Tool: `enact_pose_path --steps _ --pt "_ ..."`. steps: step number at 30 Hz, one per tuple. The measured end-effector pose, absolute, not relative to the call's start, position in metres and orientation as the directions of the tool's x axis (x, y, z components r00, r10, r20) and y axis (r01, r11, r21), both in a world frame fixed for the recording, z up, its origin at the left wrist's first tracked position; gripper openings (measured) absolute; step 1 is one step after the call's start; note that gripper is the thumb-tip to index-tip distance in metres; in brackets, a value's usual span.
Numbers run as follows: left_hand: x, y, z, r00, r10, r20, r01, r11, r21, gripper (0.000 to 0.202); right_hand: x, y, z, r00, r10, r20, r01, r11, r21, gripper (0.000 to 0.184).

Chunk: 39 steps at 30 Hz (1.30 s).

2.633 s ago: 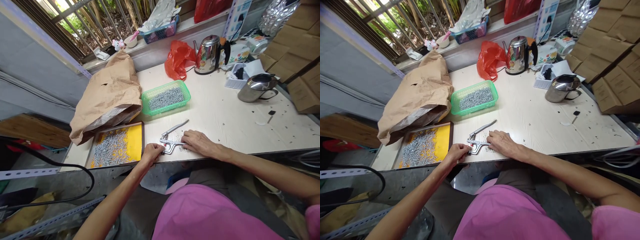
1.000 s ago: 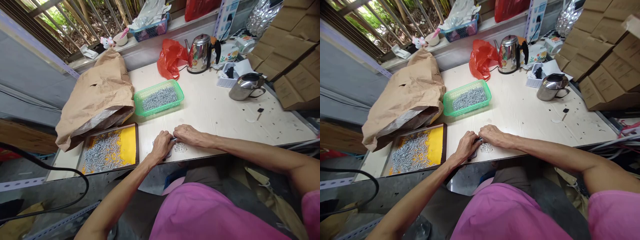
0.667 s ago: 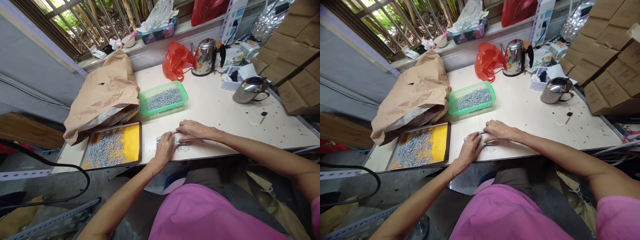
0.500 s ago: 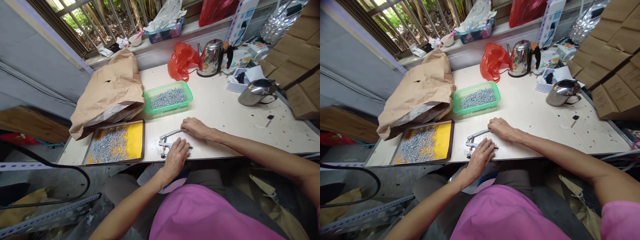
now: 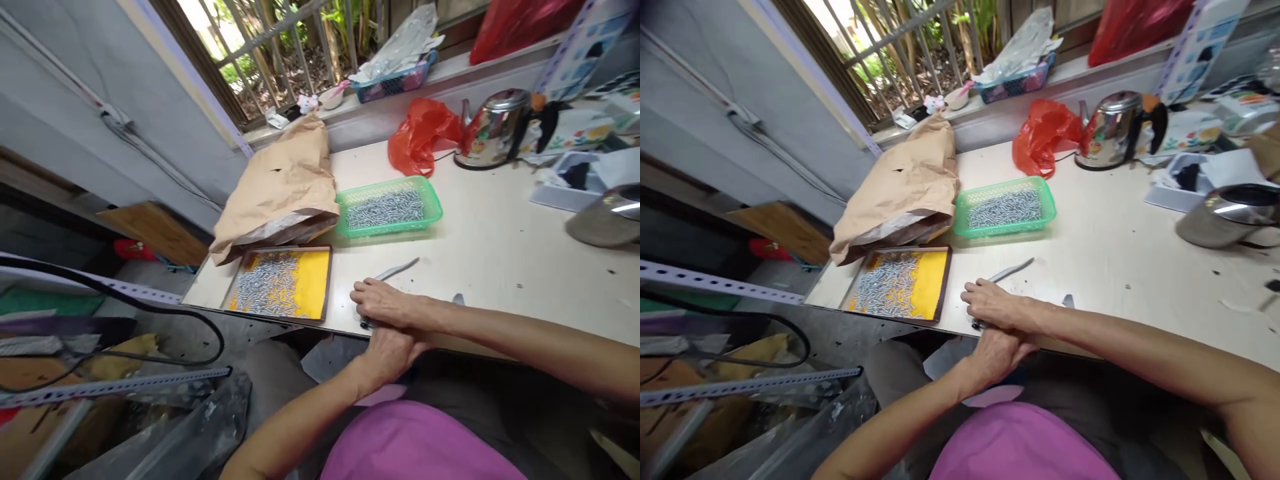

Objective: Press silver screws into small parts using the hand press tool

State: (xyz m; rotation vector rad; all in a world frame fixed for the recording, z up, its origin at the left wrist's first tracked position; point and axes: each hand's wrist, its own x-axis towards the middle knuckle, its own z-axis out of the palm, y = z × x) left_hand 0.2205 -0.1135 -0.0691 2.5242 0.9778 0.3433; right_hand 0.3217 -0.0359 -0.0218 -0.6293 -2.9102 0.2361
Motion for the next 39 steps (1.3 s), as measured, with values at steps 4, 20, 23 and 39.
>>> enact_pose_path --steps 4,20,23,39 --pt "0.219 -0.116 -0.066 0.746 0.66 0.093 0.554 -0.692 0.463 0.053 0.308 -0.028 -0.018 -0.907 0.352 0.233 0.312 0.93 -0.193 0.018" --pt "0.021 0.014 -0.024 0.15 0.98 0.133 0.981 -0.131 -0.144 0.036 0.414 0.016 0.02 -0.365 0.864 0.348 0.769 0.49 -0.41 0.028" --pt "0.017 0.019 -0.028 0.217 0.97 0.112 0.962 -0.193 -0.194 0.035 0.4 -0.036 -0.002 -0.475 0.868 0.145 0.727 0.48 -0.491 0.024" --pt "0.128 -0.025 0.012 0.13 0.939 -0.318 0.702 0.139 0.699 0.026 0.395 -0.084 -0.035 -0.483 0.868 -0.12 0.853 0.435 -0.288 0.019"
